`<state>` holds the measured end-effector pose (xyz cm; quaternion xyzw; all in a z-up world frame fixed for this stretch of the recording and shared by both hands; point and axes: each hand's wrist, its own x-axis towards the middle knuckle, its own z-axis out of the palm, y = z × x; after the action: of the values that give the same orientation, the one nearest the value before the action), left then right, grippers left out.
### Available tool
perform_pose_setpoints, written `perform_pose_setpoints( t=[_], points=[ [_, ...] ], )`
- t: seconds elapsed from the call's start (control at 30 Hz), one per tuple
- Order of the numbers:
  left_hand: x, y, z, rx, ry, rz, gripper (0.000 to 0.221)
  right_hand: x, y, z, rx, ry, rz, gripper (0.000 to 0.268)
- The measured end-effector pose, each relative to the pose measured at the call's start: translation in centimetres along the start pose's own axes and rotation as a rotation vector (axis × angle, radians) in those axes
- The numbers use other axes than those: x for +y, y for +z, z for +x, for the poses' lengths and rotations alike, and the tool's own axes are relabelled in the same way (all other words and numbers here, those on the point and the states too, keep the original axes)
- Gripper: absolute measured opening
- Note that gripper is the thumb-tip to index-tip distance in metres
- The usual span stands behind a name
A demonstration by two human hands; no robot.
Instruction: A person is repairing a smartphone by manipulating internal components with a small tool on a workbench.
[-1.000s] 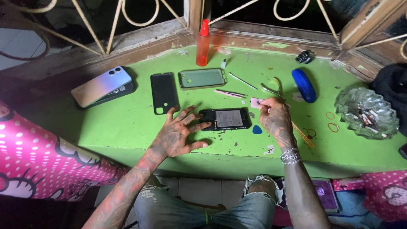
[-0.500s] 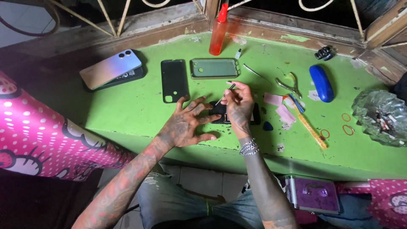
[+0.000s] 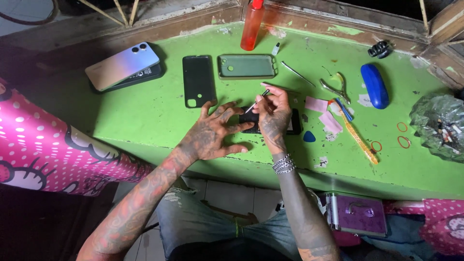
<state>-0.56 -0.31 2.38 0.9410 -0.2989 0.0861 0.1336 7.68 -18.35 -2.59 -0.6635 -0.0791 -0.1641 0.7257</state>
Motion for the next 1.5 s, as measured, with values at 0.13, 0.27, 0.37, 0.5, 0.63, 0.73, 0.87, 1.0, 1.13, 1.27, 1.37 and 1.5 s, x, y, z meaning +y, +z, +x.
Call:
perform_pose_setpoints(
  t=[0.13,0.27,0.37,0.5,0.63,0.73,0.87,1.0,1.13,1.27,1.37,1.5],
  points=[
    [-0.2,0.6,-0.1,0.029,-0.008,0.013,0.067,0.0,0.1,0.0,0.019,0.010,0.015,0.031],
    [-0.3,0.7,-0.2,0.046,-0.004,-0.005,0.065,0.3,0.1,-0.1,-0.003,-0.041,0.053,0.032],
    [-0.4,1.0,-0.3,0.062,-0.001,-0.005,0.065,0.4,0.2,-0.2,-0.017,-0.058,0.081,0.033],
    [-0.2,0.6,-0.3,0.068,-0.012,-0.013,0.064,0.5,0.3,-0.2,-0.032,-0.086,0.106,0.032],
    [-0.3,0.8,-0.3,0.090,-0.023,0.002,0.063,0.8,0.6,-0.2,-0.064,-0.110,0.151,0.033],
    [-0.3,0.9,-0.3,0.085,-0.039,-0.019,0.064,1.0,0.6,-0.2,-0.092,-0.127,0.157,0.033],
    [-0.4,1.0,-0.3,0.083,-0.039,-0.017,0.064,1.2,0.6,-0.2,-0.107,-0.139,0.130,0.032],
    [-0.4,1.2,-0.4,0.098,-0.036,-0.021,0.061,1.2,0.6,-0.2,-0.121,-0.145,0.119,0.033],
    [-0.6,1.6,-0.4,0.112,-0.033,-0.013,0.063,1.1,0.6,-0.2,-0.119,-0.150,0.116,0.032],
    [-0.5,1.6,-0.4,0.118,-0.034,-0.020,0.064,0.8,0.6,-0.3,-0.107,-0.158,0.121,0.031],
    [-0.6,1.8,-0.5,0.122,-0.030,-0.018,0.064,0.9,0.4,-0.2,-0.102,-0.156,0.110,0.031],
    [-0.8,2.2,-0.5,0.142,-0.022,-0.005,0.063,0.6,0.3,-0.2,-0.092,-0.158,0.097,0.030]
  ],
)
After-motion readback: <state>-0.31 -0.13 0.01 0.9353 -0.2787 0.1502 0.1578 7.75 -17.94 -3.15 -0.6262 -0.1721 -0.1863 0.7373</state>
